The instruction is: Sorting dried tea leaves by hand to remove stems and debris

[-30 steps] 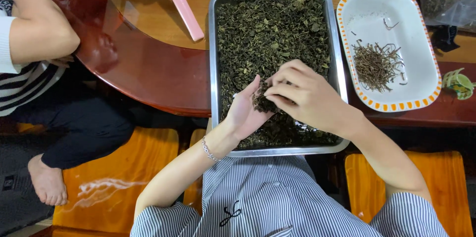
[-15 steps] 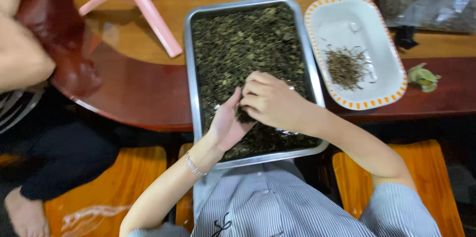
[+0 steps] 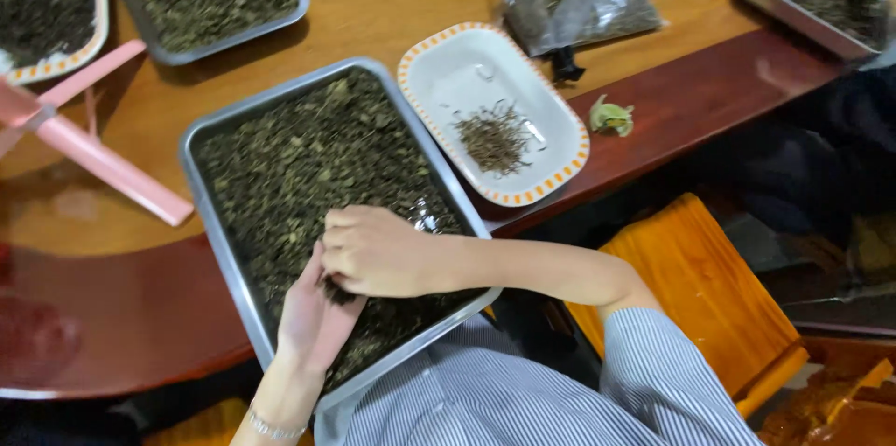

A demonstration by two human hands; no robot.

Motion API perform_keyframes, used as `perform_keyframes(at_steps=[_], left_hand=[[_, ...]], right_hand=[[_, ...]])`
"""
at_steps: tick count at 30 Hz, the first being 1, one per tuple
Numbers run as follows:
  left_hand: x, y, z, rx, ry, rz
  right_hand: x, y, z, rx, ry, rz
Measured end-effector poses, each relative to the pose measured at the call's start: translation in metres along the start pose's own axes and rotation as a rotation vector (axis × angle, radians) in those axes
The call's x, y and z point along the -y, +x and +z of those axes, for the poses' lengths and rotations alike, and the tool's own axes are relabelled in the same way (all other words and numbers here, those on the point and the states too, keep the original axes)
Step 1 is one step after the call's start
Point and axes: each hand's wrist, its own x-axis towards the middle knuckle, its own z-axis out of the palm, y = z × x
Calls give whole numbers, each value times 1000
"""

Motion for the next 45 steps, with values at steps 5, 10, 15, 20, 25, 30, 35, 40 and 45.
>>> perform_keyframes(at_steps=[5,10,15,20,25,30,35,40,45], left_hand=[[-1,-8,20,-112,47,-22],[-1,-6,16,-34,23,-3],[-2,-11,22,34,-25,-46],[0,-8,25,-34,6,11],[2,0,11,42,-9,42],[10,14,-17,300,25,121],[21,40,-51,335,-27,107],[10,11,-23,389,-168,78],[6,1,-15,361,-129,13]], right_hand=[[-1,3,2,243,-21,131],[-7,7,-9,297,50,147],[-11,6,-29,330,318,233],[-14,5,-22,247,357,247],[-16,1,-11,208,310,256],[-24,-7,5,125,276,119],[-17,7,-30,172,451,191],[-26,6,-37,183,607,366],[-43,-5,-31,148,954,638]])
